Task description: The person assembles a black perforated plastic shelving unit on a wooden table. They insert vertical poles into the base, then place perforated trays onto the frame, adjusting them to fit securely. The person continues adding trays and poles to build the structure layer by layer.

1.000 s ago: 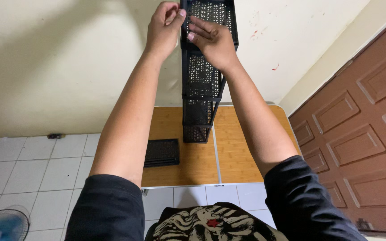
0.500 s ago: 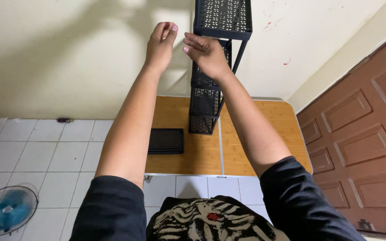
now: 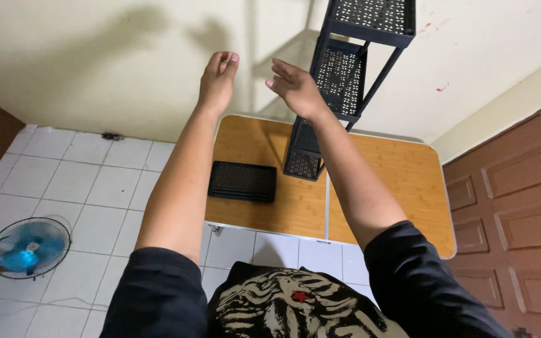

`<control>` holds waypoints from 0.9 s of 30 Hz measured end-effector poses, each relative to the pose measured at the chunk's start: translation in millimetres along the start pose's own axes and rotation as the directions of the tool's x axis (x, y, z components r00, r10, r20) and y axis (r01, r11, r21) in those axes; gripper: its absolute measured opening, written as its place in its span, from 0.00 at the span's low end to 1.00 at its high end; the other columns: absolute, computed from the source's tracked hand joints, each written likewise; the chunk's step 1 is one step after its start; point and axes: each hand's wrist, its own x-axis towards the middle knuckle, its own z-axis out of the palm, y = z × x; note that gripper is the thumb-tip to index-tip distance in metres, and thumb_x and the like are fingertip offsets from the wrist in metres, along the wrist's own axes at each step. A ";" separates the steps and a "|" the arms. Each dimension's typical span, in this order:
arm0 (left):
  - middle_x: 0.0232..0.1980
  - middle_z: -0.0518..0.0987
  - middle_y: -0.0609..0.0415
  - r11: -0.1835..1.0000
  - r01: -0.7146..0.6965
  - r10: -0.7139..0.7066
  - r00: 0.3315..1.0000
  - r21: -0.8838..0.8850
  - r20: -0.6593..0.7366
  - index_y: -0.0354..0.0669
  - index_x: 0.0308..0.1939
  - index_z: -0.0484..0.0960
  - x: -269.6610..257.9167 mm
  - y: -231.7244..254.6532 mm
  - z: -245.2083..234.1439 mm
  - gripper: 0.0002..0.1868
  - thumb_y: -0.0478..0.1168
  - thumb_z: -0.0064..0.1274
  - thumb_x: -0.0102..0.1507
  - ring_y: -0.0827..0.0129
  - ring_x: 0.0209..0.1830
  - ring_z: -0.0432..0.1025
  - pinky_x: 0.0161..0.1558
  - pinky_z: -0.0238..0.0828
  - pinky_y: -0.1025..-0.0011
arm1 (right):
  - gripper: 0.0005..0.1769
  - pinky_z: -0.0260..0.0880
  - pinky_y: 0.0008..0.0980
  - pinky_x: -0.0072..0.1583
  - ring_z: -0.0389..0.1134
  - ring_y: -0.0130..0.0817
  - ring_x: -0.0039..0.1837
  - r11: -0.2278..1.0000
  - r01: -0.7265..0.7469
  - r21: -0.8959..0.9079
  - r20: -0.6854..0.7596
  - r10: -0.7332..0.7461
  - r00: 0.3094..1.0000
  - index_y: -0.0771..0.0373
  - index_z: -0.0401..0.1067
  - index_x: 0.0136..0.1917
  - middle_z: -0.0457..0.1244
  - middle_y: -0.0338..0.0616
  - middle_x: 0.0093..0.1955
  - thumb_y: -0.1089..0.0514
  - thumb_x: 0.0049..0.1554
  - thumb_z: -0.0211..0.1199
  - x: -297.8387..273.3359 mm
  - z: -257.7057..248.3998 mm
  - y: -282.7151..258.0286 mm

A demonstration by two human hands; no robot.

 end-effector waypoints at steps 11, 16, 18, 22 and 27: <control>0.49 0.83 0.52 0.998 0.026 -0.027 1.000 0.057 0.013 0.42 0.54 0.78 15.1 -50.1 -36.5 0.22 0.56 0.49 0.69 0.67 0.51 0.74 0.57 0.69 0.69 | 0.40 0.62 0.36 0.74 0.58 0.46 0.79 0.998 -0.028 -0.058 -0.050 0.025 0.998 0.71 0.52 0.78 0.53 0.63 0.78 0.51 0.61 0.64 27.0 34.9 18.5; 0.48 0.82 0.56 0.995 0.029 -0.033 0.999 0.096 0.035 0.43 0.53 0.78 29.3 -64.9 -30.4 0.21 0.55 0.49 0.69 0.70 0.49 0.74 0.54 0.69 0.70 | 0.40 0.63 0.36 0.73 0.59 0.46 0.78 0.996 -0.078 -0.043 -0.085 0.074 0.994 0.70 0.53 0.78 0.54 0.63 0.77 0.50 0.61 0.64 32.8 39.2 27.4; 0.49 0.82 0.56 0.997 -0.042 0.038 0.998 0.066 0.058 0.42 0.53 0.78 35.3 -70.9 -25.7 0.20 0.55 0.49 0.70 0.72 0.50 0.74 0.55 0.69 0.71 | 0.40 0.63 0.36 0.73 0.59 0.46 0.77 0.992 -0.116 -0.053 -0.103 0.110 0.989 0.69 0.53 0.78 0.54 0.63 0.77 0.50 0.61 0.64 35.4 37.0 32.1; 0.49 0.81 0.52 0.999 0.043 -0.045 0.995 0.018 0.086 0.41 0.54 0.79 44.8 -85.1 -14.2 0.20 0.54 0.49 0.70 0.68 0.50 0.73 0.56 0.69 0.70 | 0.41 0.62 0.37 0.74 0.58 0.47 0.78 0.997 -0.075 -0.013 -0.086 0.073 0.994 0.71 0.52 0.78 0.53 0.65 0.78 0.51 0.61 0.64 38.0 29.9 47.7; 0.57 0.82 0.52 1.000 0.009 -0.010 0.995 0.007 0.101 0.41 0.55 0.78 49.1 -91.5 0.5 0.22 0.55 0.49 0.70 0.67 0.60 0.75 0.62 0.67 0.70 | 0.42 0.62 0.37 0.74 0.58 0.47 0.78 0.996 -0.088 0.027 -0.072 0.090 0.993 0.70 0.52 0.78 0.52 0.64 0.78 0.51 0.60 0.65 41.9 17.7 59.7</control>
